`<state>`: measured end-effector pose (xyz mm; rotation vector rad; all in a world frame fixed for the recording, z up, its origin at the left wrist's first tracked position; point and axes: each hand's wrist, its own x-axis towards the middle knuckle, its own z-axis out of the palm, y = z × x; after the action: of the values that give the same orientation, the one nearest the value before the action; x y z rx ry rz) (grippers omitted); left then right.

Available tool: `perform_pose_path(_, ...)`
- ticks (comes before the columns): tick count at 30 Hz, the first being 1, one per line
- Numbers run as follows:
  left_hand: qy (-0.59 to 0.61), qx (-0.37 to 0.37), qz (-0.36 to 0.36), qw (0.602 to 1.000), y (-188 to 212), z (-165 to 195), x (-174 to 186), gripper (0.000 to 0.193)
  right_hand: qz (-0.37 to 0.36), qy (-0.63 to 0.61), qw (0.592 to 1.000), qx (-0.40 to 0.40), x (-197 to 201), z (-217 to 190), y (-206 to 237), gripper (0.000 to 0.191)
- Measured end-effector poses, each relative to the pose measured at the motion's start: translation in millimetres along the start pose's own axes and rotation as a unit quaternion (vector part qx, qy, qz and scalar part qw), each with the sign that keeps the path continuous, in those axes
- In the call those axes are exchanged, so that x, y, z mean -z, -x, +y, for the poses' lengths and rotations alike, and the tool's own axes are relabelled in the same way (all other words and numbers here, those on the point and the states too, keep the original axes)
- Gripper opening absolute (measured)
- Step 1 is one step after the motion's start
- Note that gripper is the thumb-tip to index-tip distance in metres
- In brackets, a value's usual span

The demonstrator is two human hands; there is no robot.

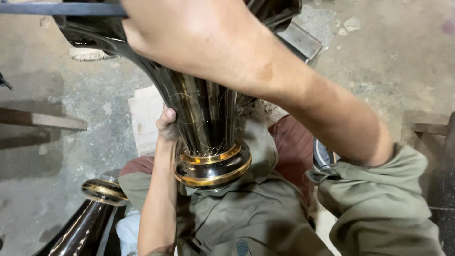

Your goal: The person sits on the floor holding a large black lacquered vase-like object with a brass base between their legs and uses a small pointed hand tool to engrave fine decorative curved lines into its glossy surface, steadying the object with the other hand and repositioning it to work on different areas.

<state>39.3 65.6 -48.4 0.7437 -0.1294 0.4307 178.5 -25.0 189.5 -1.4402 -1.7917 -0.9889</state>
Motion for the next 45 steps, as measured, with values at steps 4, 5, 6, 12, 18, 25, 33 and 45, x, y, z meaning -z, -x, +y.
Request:
perform_pose_path(4, 0.017, 0.011, 0.015, 1.000, 3.7, 0.5, 5.8, 0.061, -0.071, -0.050, 0.996, 0.003, 6.7, 0.1, -1.9, 0.015)
perform_pose_path(5, 0.021, 0.007, 0.008, 1.000, 3.9, 0.2, 3.7, 0.059, -0.100, -0.063, 0.993, -0.016, 12.6, 0.0, -1.6, 0.017)
perform_pose_path(6, 0.009, -0.001, 0.021, 1.000, 4.1, -0.4, 2.0, 0.063, -0.128, -0.075, 0.988, -0.037, 18.9, -0.4, -1.4, 0.018)
perform_pose_path(12, -0.083, -0.030, 0.056, 0.995, 0.8, 6.2, -26.4, 0.092, -0.164, -0.013, 0.984, -0.066, 54.1, 5.8, 21.0, 0.019)
perform_pose_path(18, -0.087, -0.024, 0.069, 0.994, 5.3, 2.4, -22.5, 0.092, -0.107, -0.137, 0.980, -0.098, 58.9, 16.2, 52.9, 0.014)
perform_pose_path(25, -0.236, -0.070, 0.099, 0.964, 16.9, 9.5, -7.3, 0.103, -0.032, -0.185, 0.964, -0.186, 126.0, 18.6, 103.2, 0.011)
perform_pose_path(33, -0.557, -0.186, 0.122, 0.800, 17.3, 21.4, -73.6, 0.102, -0.105, -0.180, 0.908, -0.362, 144.2, -4.1, 129.3, 0.049)
perform_pose_path(45, -0.779, -0.219, 0.010, 0.587, -1.2, 45.1, -110.6, 0.065, -0.182, 0.002, 0.955, -0.236, 129.2, -51.0, 82.2, 0.038)
